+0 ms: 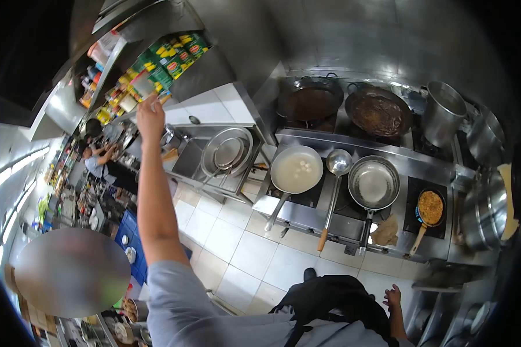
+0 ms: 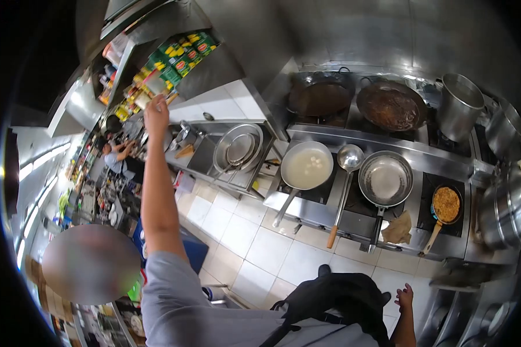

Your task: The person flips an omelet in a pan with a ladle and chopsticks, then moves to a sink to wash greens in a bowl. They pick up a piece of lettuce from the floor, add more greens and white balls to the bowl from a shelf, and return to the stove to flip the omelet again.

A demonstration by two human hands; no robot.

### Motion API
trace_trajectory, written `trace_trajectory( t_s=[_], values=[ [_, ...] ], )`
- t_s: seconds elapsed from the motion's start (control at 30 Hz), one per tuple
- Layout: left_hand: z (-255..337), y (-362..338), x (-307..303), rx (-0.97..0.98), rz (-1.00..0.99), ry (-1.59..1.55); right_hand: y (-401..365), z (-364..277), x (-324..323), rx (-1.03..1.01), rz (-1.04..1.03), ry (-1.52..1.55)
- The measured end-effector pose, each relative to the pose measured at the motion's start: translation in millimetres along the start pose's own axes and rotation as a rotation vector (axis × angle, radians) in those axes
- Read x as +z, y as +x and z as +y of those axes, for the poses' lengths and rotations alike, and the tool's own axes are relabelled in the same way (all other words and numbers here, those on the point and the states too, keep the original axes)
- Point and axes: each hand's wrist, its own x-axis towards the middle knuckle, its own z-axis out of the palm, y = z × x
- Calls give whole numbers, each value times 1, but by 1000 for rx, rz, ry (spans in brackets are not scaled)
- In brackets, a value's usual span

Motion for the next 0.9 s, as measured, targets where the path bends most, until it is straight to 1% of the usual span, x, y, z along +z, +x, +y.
trace_trajectory(
  t_s=[0.03,0.07,0.1,0.13,0.17,0.2,0.23,0.27,0.3,0.33,0.4,0.43,0.47,0.5,0.53,0.57,0.6,0.63,0.67,0.7,0.73,0.77,0.8,0.83,0.87,0.9],
  values=[
    [-23,17,19,-2,-69,29,-6,0,9,101,-24,110],
    [-61,34,49,-57,-322,-81,-19,9,16,210,-35,233],
    [-83,48,78,-143,-569,147,-28,21,24,199,-29,263],
    [-143,52,118,617,-587,350,-40,27,32,234,-2,295],
    [-105,66,99,455,-975,350,-50,34,36,277,-2,269],
    [-146,65,118,721,-730,241,-59,38,39,302,-31,295],
    [-108,75,96,235,-908,218,-72,36,44,311,-6,314],
    [-131,86,105,99,-880,30,-87,25,47,315,8,337],
    [-176,91,119,537,-687,2,-93,24,49,308,15,365],
    [-151,93,91,179,-809,6,-97,26,53,300,13,386],
    [-64,95,12,-274,-877,-28,-106,17,58,292,26,416],
    [-81,89,12,-227,-818,-151,-109,9,61,271,19,420],
    [-120,82,11,-181,-755,-274,-110,2,64,276,27,432],
    [-234,71,53,-162,-694,-234,-108,-6,68,92,51,275],
    [-185,37,2,41,-560,-82,-103,-15,73,-89,75,117],
    [-129,7,-31,497,-177,25,-97,-31,81,-265,90,67],
    [-38,-21,-82,-227,-404,-353,-93,-55,91,-437,107,14],
    [13,-59,-93,-294,-279,-666,-120,-114,97,-452,50,56],
    [62,-93,-94,-636,-292,-1078,-142,-165,104,-494,-48,130],
    [119,-128,-91,-677,-325,-1244,-166,-216,110,-607,-174,211],
    [141,-172,-70,-773,-593,-1484,-164,-239,124,-595,-271,195],
    [204,-205,-71,-688,-816,-1556,-179,-272,130,-818,-388,232],
    [252,-252,-55,-832,-1007,-1627,-187,-292,144,-802,-467,350],
    [310,-283,-63,-784,-1115,-1659,-194,-308,148,-911,-486,319],
    [352,-315,-56,-871,-1386,-1707,-192,-317,157,-896,-481,331],
    [389,-343,-59,-982,-1536,-1741,-188,-320,161,-887,-481,339]
  ],
)
